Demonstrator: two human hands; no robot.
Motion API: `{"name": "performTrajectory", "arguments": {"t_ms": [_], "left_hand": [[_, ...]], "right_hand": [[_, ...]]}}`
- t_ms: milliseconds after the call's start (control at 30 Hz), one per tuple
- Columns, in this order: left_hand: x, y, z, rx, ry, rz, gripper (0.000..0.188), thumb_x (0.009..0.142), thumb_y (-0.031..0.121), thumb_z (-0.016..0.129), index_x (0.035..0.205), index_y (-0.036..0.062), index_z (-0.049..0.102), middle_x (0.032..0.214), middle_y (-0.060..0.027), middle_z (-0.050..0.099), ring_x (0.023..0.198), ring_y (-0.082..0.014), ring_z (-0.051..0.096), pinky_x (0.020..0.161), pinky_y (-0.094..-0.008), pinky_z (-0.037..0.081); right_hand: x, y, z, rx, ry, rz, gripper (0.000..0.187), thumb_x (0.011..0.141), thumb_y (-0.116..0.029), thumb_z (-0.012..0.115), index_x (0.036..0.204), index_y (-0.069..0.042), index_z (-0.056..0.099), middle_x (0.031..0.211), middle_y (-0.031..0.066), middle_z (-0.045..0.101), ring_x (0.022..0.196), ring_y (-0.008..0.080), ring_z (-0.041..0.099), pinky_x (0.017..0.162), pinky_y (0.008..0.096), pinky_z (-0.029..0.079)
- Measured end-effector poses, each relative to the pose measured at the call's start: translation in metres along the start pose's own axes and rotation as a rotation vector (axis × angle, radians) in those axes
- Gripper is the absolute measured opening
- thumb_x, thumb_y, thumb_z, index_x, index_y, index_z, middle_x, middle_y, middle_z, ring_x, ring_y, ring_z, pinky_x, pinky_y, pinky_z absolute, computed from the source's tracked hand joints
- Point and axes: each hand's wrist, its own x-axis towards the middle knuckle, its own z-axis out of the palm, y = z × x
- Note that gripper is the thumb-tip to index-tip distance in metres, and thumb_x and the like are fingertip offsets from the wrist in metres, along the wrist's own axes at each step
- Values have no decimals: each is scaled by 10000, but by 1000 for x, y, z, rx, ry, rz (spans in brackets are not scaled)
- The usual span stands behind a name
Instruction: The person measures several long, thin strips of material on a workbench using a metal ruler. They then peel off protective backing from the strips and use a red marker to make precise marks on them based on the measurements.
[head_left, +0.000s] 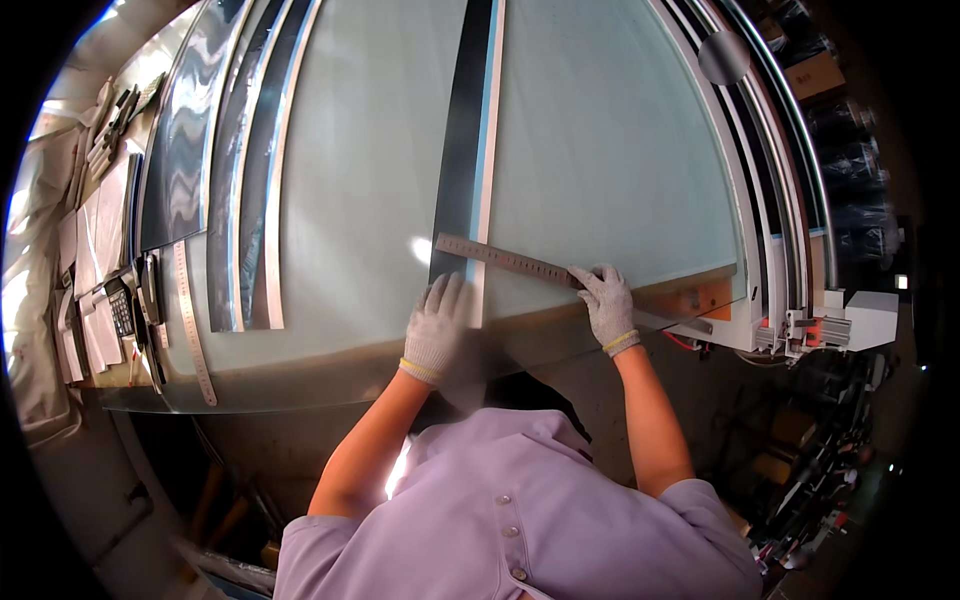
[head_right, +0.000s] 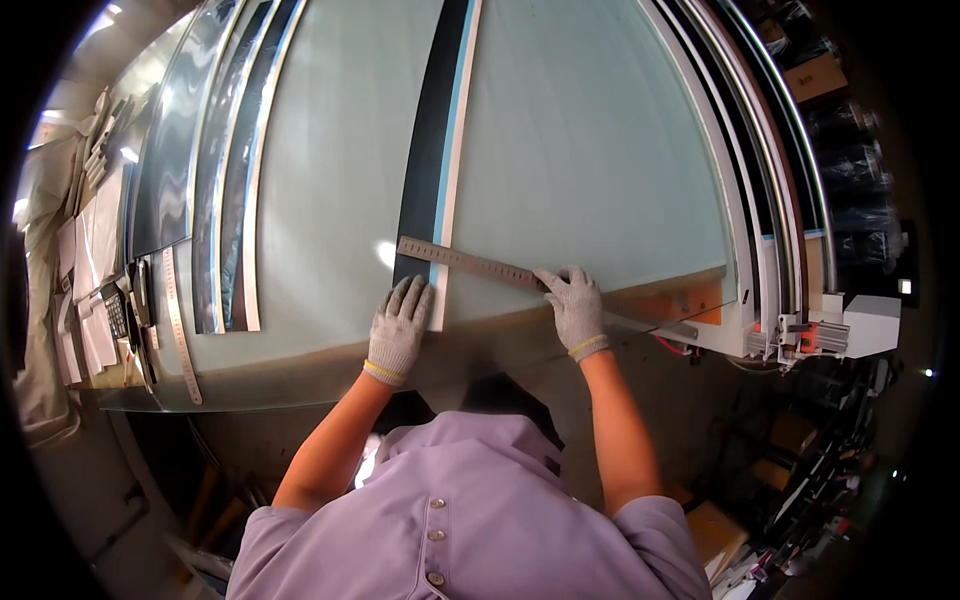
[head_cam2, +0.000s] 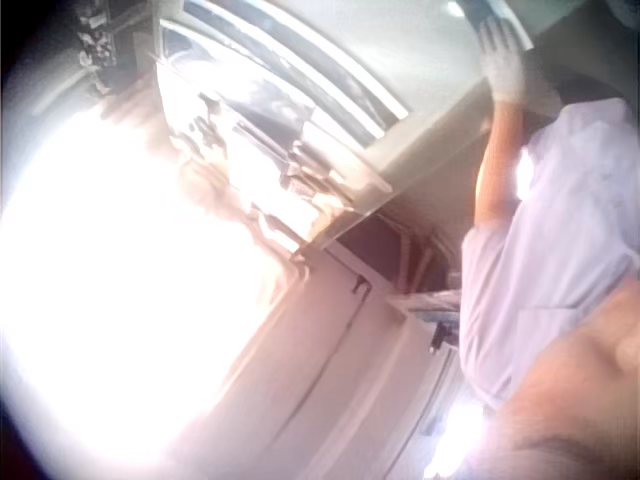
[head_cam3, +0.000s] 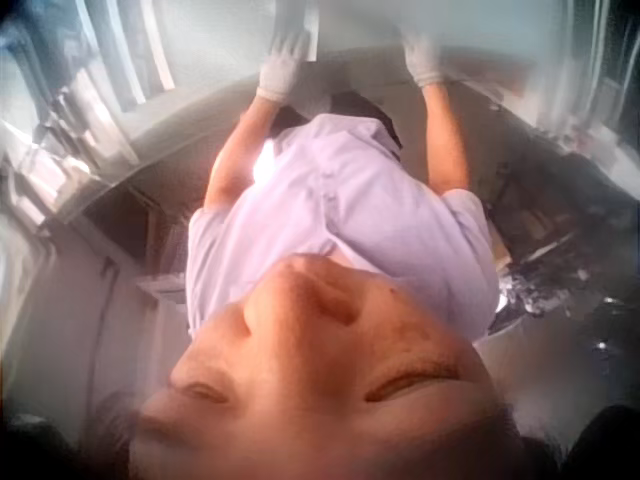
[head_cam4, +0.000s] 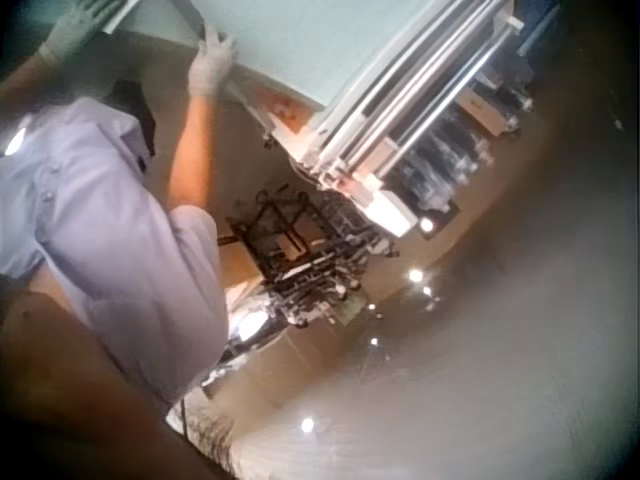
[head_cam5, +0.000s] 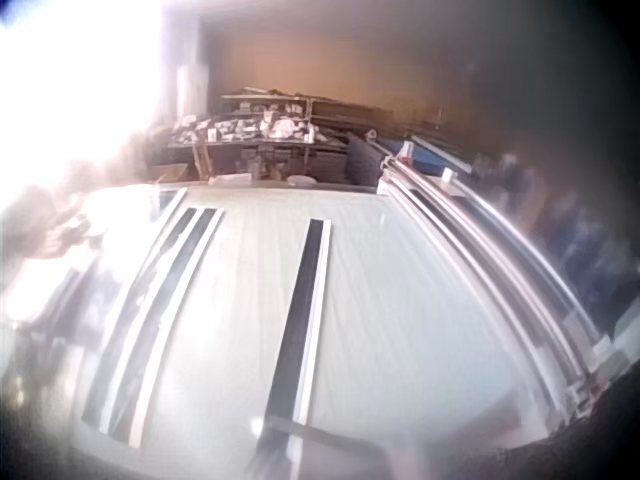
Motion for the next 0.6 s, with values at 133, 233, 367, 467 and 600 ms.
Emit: {"name": "performTrajectory", "arguments": {"t_ms": [133,233,367,467,600], "left_hand": [[29,25,7,5,-82,-33,630,864,205,655,1461,63,513,1545,-132,474,1388,-353,465,1129,-492,393],[6,42,-4,-159,-123,-163,796,773,304,790,1477,64,506,1561,-149,458,1374,-370,471,1125,-507,375],[-13,44,-1,-168,-134,-181,817,767,303,798,1482,42,503,1562,-164,457,1371,-383,472,1123,-519,371],[-14,44,1,-166,-127,-189,793,762,275,799,1467,41,523,1555,-156,470,1370,-383,475,1112,-523,384],[-13,41,2,-185,-139,-187,778,757,264,802,1453,39,537,1547,-150,479,1357,-383,488,1108,-520,390]], "right_hand": [[4,31,-2,-30,-29,-16,430,877,-92,670,1283,-229,708,1052,127,595,984,350,576,893,464,477],[14,49,1,-56,-55,-23,434,864,-101,686,1277,-233,717,1036,121,589,973,347,567,891,469,477],[29,52,5,-104,-50,-104,451,852,-108,703,1280,-251,723,1036,124,589,989,342,565,894,474,475],[38,53,8,-122,-52,-131,459,849,-105,705,1283,-253,722,1054,126,596,1011,341,570,901,466,475],[44,52,11,-114,-76,-131,466,839,-87,717,1275,-251,726,1081,124,598,1014,332,581,912,461,475]]}}
